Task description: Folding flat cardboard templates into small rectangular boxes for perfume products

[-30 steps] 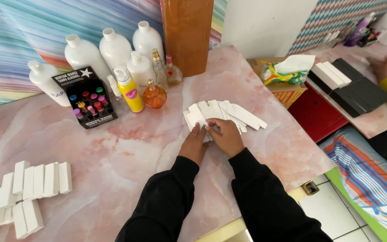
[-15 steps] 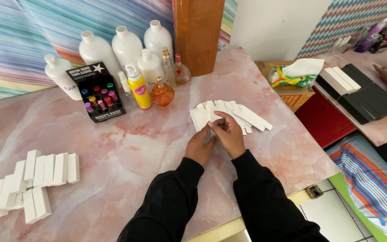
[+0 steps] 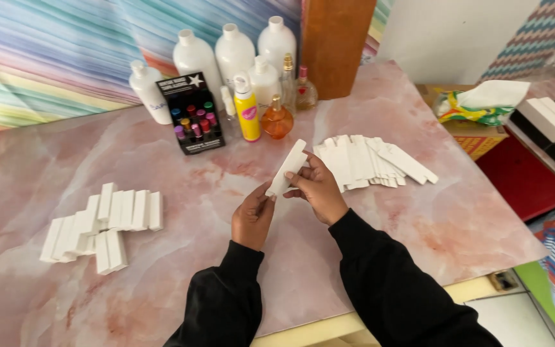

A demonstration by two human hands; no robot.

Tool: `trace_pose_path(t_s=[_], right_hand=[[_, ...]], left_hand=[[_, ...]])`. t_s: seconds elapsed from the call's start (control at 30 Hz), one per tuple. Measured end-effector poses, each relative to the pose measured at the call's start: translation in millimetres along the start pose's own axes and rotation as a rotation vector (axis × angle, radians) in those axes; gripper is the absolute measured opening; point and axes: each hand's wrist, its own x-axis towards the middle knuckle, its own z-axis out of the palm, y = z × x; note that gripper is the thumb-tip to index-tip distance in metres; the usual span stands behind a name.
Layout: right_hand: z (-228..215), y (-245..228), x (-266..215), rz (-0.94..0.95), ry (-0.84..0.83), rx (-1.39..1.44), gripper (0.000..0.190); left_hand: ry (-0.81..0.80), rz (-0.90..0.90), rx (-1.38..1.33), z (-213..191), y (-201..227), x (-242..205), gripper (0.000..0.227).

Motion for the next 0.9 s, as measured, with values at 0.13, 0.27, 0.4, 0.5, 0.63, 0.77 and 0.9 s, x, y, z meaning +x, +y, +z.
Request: trace_pose_path(t_s=[0.13, 0.27, 0.4, 0.5, 0.63, 0.77, 0.9], right_hand=[[-3.4, 51.1, 15.6, -0.17, 0.016, -0.248, 0.048], [8.8, 58.1, 0.8, -0.289, 0.032, -0.337, 0.027], [19.7, 44.9, -6.6, -0.309, -0.057, -0.287, 0.019], [15.9, 51.7, -5.3, -0.339, -0.117, -0.264, 0.026], [12.4, 54.7, -13.2, -0.283, -0.098, -0.184, 0.052], [7.9, 53.9, -15.5, -0.271, -0.074, -0.245, 0.062], [8.1, 42.9, -18.3, -0.313, -0.095, -0.359, 0.058]], left_hand=[[0.122, 0.352, 0.146, -4.4, -44.2, 9.4, 0.04], [-0.008, 0.251, 0.265, -5.2, -25.9, 1.5, 0.076], [-0.036, 0.103, 0.056, -14.6, -31.2, 2.3, 0.061], [-0.067, 0.006, -0.049, 2.1, -105.7, 14.5, 0.051], [-0.047, 0.09, -0.033, -1.9, -45.6, 8.3, 0.036], [-0.301, 0.322, -0.096, -9.2, 0.1, 5.2, 0.058], [-0.408, 0.295, -0.085, -10.3, -31.3, 3.4, 0.057]])
